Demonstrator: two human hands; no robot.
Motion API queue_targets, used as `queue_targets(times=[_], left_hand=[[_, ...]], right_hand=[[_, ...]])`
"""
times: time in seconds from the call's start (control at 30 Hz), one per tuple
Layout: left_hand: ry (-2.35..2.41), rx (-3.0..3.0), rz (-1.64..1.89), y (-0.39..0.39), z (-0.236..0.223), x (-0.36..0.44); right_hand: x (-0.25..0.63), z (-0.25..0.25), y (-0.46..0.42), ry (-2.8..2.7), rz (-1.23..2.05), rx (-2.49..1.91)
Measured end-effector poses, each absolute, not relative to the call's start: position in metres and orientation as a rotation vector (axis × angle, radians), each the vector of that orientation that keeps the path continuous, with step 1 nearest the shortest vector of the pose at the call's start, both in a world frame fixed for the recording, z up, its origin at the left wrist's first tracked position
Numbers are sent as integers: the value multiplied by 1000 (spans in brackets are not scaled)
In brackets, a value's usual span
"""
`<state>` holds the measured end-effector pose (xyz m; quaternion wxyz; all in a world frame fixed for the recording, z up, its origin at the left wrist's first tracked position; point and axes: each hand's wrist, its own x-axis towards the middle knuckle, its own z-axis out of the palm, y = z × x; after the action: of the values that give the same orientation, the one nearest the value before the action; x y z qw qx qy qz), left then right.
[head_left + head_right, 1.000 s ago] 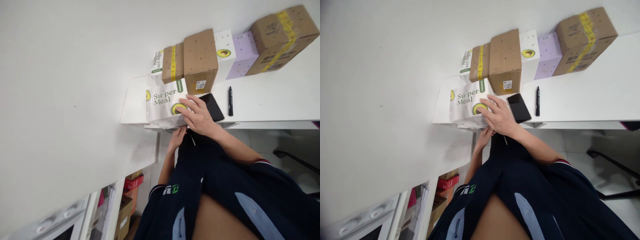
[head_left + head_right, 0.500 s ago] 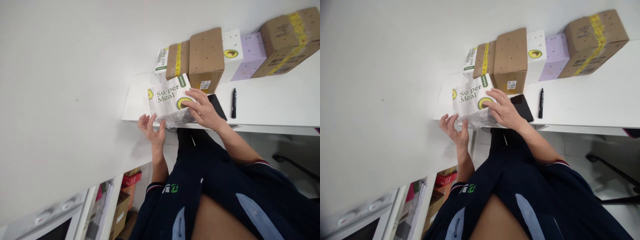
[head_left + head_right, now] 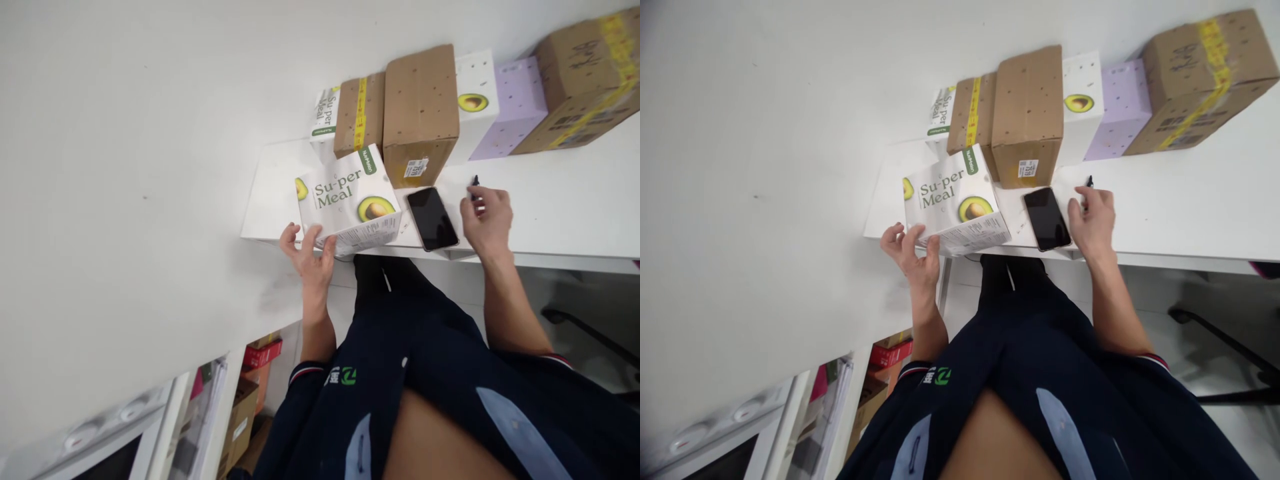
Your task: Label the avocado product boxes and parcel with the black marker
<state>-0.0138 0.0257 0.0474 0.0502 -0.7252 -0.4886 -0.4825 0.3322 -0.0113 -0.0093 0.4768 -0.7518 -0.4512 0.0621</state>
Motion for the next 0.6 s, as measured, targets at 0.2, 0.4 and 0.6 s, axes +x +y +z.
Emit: queue_targets(times=[0.2, 0.4, 0.6], left_hand=[[-1470, -2204, -1516, 23, 47, -11], [-1564, -2177, -1494, 20, 53, 2], [-1535, -2138, -1588, 25, 48, 14]], right_hand=[[371, -58, -10, -1073, 81, -2009], [368, -55, 7, -1108, 172, -1908], [352, -4, 6, -754, 694, -1422]])
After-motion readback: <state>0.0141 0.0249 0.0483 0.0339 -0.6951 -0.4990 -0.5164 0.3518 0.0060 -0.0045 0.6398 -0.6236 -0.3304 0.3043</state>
